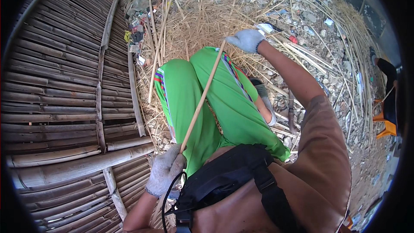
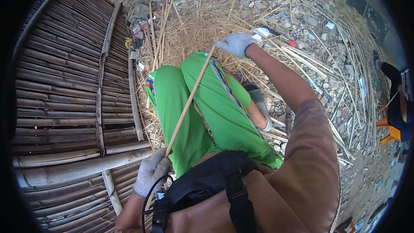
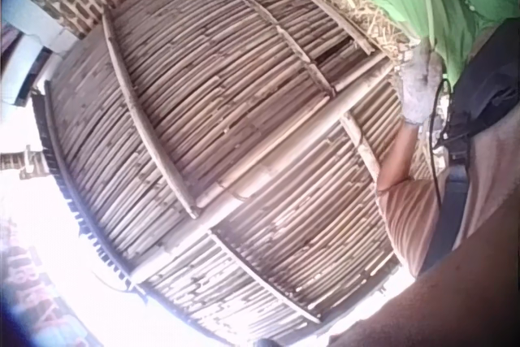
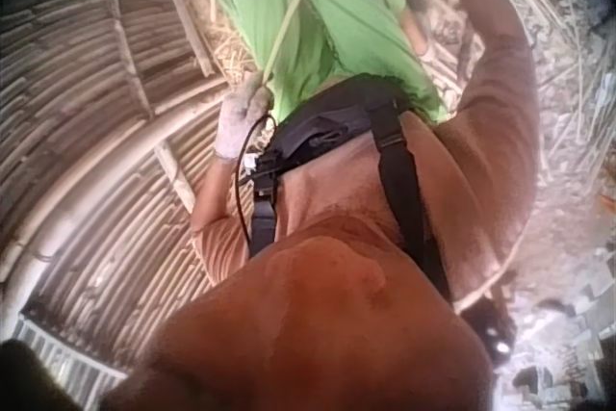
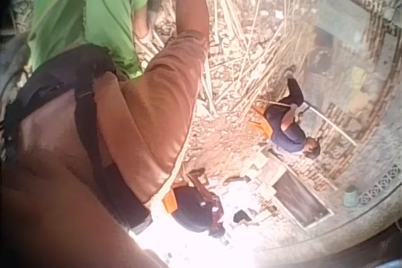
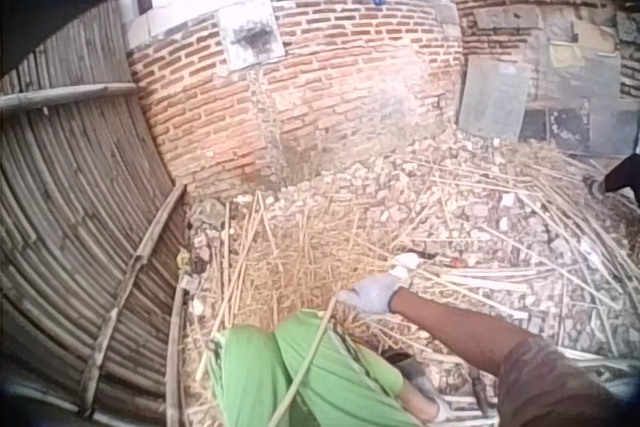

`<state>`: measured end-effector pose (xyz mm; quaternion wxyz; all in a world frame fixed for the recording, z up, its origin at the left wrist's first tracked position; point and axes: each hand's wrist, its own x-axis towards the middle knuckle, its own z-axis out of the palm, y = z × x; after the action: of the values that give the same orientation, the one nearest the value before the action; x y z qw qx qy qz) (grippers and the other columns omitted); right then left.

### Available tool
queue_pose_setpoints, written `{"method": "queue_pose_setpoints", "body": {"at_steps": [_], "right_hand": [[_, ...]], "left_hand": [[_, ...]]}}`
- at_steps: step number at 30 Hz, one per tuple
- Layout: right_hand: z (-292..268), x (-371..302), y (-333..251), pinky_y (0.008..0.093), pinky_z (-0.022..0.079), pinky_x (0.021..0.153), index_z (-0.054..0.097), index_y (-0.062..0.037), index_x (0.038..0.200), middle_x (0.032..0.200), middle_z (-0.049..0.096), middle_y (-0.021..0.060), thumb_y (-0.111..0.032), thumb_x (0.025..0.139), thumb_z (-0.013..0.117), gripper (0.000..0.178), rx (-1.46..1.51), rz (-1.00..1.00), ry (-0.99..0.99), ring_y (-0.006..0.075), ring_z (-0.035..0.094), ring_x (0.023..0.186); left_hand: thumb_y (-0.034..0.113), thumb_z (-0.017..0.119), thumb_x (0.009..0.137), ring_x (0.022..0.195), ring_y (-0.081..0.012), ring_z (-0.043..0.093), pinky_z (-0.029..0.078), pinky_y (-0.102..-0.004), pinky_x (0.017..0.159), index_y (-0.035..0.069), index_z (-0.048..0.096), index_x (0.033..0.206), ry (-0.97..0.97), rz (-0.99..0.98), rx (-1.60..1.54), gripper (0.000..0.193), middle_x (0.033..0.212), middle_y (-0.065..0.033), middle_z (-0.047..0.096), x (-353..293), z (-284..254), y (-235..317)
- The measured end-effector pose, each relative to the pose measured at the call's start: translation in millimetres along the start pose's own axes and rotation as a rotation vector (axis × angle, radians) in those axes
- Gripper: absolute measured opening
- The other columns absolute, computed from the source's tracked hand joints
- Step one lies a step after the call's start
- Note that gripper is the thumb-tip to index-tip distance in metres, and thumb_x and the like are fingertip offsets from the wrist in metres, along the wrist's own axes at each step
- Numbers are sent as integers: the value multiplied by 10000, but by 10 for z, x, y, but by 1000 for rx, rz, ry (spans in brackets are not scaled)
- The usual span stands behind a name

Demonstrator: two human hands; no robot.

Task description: The person shaves a long bamboo strip using a small handheld blade while sitting cross-legged on the ground. They hold the strip in one hand and repeatedly draw the blade along its length to smooth it, working on different sections by moving the strip and turning it over.

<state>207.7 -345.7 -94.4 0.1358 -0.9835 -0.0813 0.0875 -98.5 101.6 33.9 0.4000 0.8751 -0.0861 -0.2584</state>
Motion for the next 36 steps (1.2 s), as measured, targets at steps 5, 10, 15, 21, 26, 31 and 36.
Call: {"method": "queue_pose_setpoints", "body": {"at_steps": [5, 10, 15, 21, 26, 31, 36], "right_hand": [[127, 418, 703, 559, 572, 1034, 830, -52, 1187, 1194, 800, 269, -783, 1101, 314, 899, -19, 177, 62, 453, 763, 1150], [161, 357, 793, 553, 560, 1052, 822, -2, 1190, 1176, 798, 290, -792, 1090, 321, 941, 141, 302, 220, 465, 759, 1159], [-10, -197, -360, 562, 588, 978, 836, -65, 1115, 1099, 800, 274, -783, 1092, 327, 881, 203, 0, 115, 465, 770, 1075], [-97, -644, -910, 579, 616, 905, 841, -110, 1065, 1039, 807, 244, -759, 1088, 354, 812, 73, -119, -42, 452, 784, 1004], [-218, -882, -1147, 586, 618, 886, 833, -70, 1009, 1003, 803, 263, -815, 1086, 303, 917, 29, -179, -128, 470, 786, 953], [-105, -755, -1006, 590, 618, 881, 838, -77, 1011, 1007, 805, 259, -806, 1089, 301, 909, 11, -139, -87, 462, 789, 959], [-72, -528, -684, 585, 611, 920, 848, -96, 1040, 1048, 811, 246, -785, 1084, 346, 854, 40, -63, -39, 455, 785, 1020]], "left_hand": [[319, 605, 1153, 744, -139, 656, 565, -354, 709, -46, 627, 1425, -51, -83, -42, 455, 854, -66, 666, -98, -17, 154], [238, 617, 1150, 688, -99, 618, 514, -267, 612, -50, 584, 1474, -33, -221, -349, 434, 935, -36, 673, -256, 18, 141], [209, 616, 1150, 635, -64, 616, 509, -235, 565, -47, 587, 1501, 4, -233, -508, 435, 913, -19, 685, -67, 84, 86], [254, 562, 1169, 581, -76, 613, 521, -262, 543, -45, 626, 1481, 6, -185, -321, 437, 853, -24, 681, 459, 58, 354], [236, 571, 1158, 570, -82, 593, 484, -259, 482, -9, 603, 1558, 27, -150, -287, 470, 871, -5, 669, 868, 137, 388], [252, 567, 1159, 587, -77, 581, 489, -262, 525, -13, 604, 1558, 28, -113, -218, 481, 878, -10, 673, 707, 137, 336], [283, 553, 1155, 661, -96, 612, 518, -280, 624, -34, 629, 1508, 59, -92, -78, 481, 819, -32, 672, 364, 130, 249]]}}
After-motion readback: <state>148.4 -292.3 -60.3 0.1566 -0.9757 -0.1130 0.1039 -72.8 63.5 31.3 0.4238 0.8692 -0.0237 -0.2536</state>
